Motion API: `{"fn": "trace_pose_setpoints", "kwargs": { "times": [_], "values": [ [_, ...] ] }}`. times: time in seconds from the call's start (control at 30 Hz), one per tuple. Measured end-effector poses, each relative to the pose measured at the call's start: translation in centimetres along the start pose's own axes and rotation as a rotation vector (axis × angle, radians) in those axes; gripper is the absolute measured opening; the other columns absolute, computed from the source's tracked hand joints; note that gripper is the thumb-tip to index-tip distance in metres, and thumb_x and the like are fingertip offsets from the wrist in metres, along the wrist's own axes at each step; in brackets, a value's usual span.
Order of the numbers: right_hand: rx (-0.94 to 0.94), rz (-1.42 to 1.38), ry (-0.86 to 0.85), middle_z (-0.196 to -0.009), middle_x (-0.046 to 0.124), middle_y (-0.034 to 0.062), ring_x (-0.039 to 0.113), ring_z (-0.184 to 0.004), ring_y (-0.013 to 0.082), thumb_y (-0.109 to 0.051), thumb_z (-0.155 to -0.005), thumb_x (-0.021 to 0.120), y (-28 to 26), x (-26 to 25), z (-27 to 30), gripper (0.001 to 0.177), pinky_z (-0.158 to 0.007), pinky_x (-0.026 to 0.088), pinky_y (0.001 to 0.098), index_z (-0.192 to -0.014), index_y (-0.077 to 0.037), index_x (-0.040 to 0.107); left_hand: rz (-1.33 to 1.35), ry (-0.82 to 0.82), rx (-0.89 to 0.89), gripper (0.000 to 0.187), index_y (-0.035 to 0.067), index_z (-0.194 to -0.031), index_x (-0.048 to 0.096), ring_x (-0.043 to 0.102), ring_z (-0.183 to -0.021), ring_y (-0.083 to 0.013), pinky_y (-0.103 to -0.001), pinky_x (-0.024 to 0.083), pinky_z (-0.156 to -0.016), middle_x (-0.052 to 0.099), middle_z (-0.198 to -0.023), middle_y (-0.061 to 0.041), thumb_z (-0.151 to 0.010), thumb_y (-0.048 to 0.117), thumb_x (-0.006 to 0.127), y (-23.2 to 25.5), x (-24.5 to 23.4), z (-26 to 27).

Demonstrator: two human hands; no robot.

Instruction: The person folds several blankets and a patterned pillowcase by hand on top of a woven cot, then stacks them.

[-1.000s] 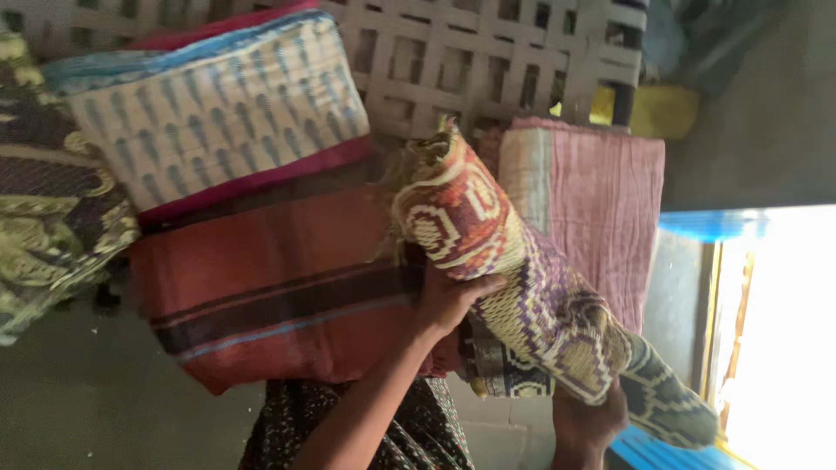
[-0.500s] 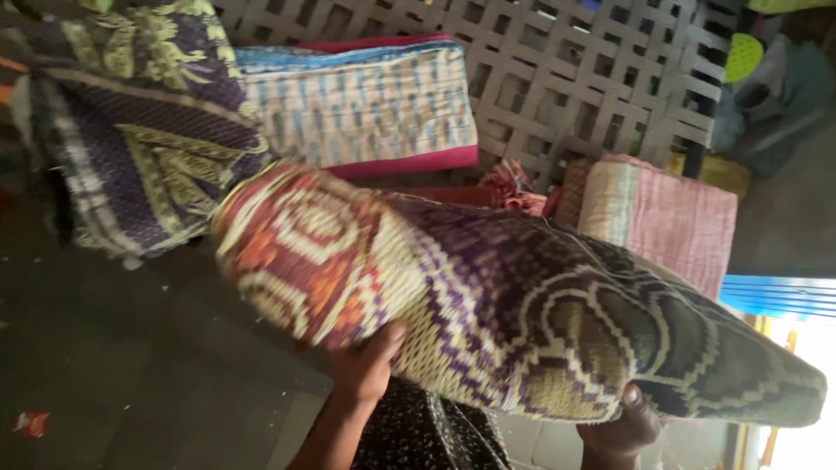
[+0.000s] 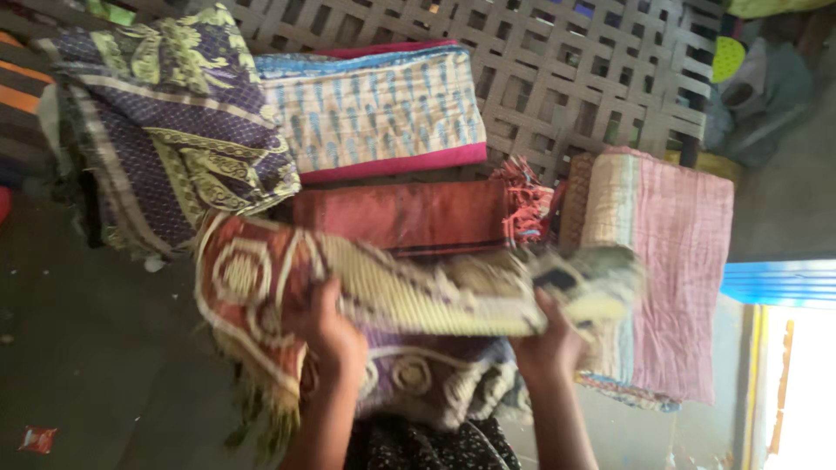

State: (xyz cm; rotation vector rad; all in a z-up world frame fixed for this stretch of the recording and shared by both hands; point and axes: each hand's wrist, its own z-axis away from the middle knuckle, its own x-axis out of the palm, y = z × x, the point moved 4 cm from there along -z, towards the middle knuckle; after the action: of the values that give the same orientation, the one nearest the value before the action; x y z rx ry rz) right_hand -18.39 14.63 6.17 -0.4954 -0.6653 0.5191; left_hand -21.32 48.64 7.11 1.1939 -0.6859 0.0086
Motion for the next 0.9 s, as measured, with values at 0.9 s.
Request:
{"fn": "trace_pose_setpoints", "kwargs": {
  "times": [0.9],
  "values": [
    [-0.63,1.824,0.159,-0.157,0.034,0.0255,0.036,-0.15,0.0487,-0.045,-0.09,0.074,-12.4,-8.5,-33.8,0.086,-0.107,0.048,0.0616,-0.155,-0.005,0.035,-1.15,-1.041,-0.217,0.018,0.012,-0.095,0.074,0.071,-0.088,-0.035,-0.05,0.055,-0.076,0.074,-0.09,-0.016,-0.09,0.026,0.063,-48.0,12.7,26.3]
  ]
}}
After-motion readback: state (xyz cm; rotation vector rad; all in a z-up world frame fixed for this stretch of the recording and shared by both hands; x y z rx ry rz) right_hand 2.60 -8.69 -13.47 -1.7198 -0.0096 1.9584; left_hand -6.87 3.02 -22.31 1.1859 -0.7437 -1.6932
